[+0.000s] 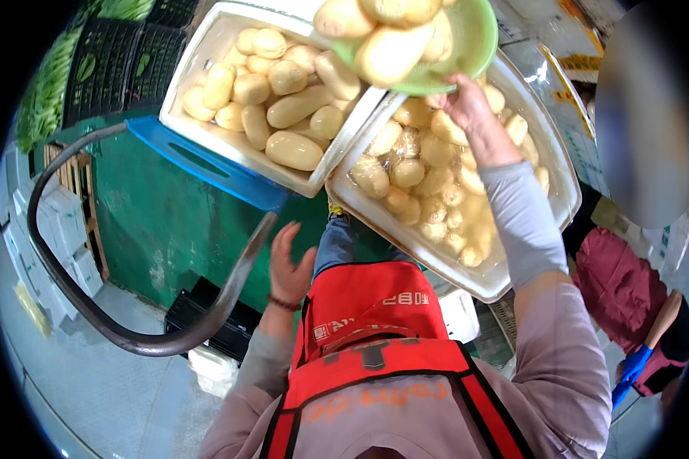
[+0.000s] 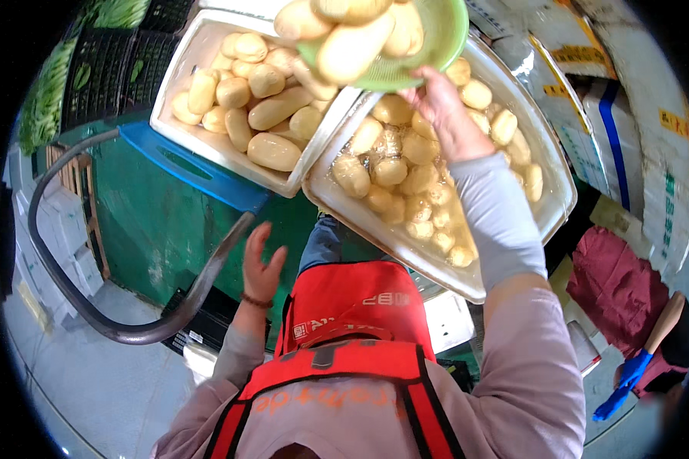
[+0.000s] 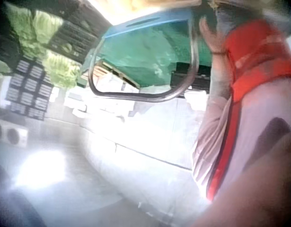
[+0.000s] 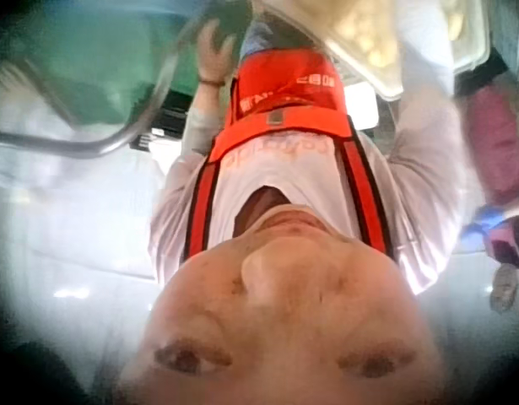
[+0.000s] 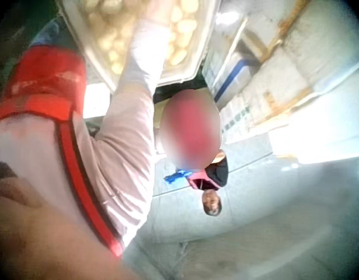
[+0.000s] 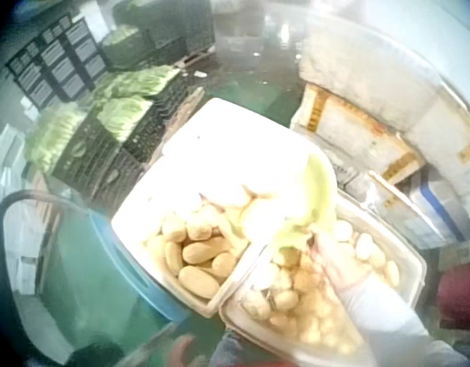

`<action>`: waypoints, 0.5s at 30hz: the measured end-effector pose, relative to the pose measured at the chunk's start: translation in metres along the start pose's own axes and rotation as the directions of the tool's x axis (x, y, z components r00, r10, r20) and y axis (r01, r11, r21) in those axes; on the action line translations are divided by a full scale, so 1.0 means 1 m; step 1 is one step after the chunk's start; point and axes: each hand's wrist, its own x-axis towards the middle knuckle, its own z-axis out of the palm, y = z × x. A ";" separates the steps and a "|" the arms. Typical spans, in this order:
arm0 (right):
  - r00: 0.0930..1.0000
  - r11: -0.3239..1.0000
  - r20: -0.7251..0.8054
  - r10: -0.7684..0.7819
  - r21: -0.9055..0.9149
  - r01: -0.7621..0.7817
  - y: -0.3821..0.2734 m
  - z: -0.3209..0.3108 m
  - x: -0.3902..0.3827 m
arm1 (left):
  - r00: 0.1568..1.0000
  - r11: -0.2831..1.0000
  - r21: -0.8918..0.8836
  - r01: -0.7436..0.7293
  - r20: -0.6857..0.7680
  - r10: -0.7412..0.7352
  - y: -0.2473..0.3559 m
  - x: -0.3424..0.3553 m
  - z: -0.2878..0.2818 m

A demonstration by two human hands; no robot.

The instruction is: The person uses a green scoop to transfer peeled root vegetables from a water-filled tub into white crates. After filling the crates, they push a hand truck loaded with the crates across the warehouse floor and then pour the vegetables onto a metal table.

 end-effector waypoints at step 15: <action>0.930 0.791 -0.238 -0.281 -0.606 0.084 -0.036 0.133 0.169 | 0.303 0.381 -0.329 0.864 -0.263 -0.916 -0.305 -0.443 -0.087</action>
